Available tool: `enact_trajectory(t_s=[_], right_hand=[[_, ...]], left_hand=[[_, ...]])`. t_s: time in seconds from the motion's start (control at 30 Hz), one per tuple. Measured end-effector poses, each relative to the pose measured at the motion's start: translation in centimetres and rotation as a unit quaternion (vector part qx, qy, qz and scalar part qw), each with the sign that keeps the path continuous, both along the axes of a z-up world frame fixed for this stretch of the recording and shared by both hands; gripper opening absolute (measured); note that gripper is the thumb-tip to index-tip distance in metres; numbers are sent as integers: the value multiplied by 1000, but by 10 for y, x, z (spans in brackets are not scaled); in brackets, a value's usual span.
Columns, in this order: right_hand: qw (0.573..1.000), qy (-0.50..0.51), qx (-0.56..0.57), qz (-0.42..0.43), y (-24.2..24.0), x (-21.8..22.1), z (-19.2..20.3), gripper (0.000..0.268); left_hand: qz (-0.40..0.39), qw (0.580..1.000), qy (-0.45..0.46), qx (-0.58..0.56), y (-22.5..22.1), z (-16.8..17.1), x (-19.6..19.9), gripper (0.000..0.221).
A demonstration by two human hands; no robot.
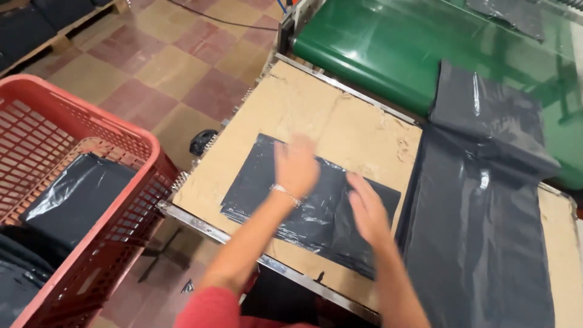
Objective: The worker catches black plastic bags from a conveyor belt, folds them into rectangles, and stacks them into a red plastic basket.
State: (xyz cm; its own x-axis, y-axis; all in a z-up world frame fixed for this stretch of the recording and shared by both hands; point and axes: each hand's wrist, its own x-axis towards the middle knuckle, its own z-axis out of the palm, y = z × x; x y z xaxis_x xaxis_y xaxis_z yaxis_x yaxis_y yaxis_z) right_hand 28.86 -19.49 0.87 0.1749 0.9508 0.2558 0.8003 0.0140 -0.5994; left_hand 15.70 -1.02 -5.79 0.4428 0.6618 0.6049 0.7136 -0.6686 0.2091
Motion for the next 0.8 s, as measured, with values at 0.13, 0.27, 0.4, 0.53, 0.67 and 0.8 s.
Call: enact_trajectory(t_s=[0.13,0.27,0.4,0.53,0.67,0.8], right_hand=[[985,-103,38,-130,85,-41,-65,52],[973,-178,-22,-142,69,-7,-81,70],[932,-274,-81,-225,17,33,-91,76],[968,-166,-44,-185,14,11,-18,28],[994,-84,-33,61,8,-122,-14,34],[980,-185,-1,74,-46,-178,-89,63]], left_hand=[[-103,989,69,-86,-37,17,9,61],[-132,950,171,-227,-17,16,-21,78],[-89,959,171,-206,-2,5,-134,94],[-321,940,108,-31,-14,-4,-210,117],[-397,883,216,130,-35,33,-192,17],[-496,791,355,-52,-68,39,-155,17]])
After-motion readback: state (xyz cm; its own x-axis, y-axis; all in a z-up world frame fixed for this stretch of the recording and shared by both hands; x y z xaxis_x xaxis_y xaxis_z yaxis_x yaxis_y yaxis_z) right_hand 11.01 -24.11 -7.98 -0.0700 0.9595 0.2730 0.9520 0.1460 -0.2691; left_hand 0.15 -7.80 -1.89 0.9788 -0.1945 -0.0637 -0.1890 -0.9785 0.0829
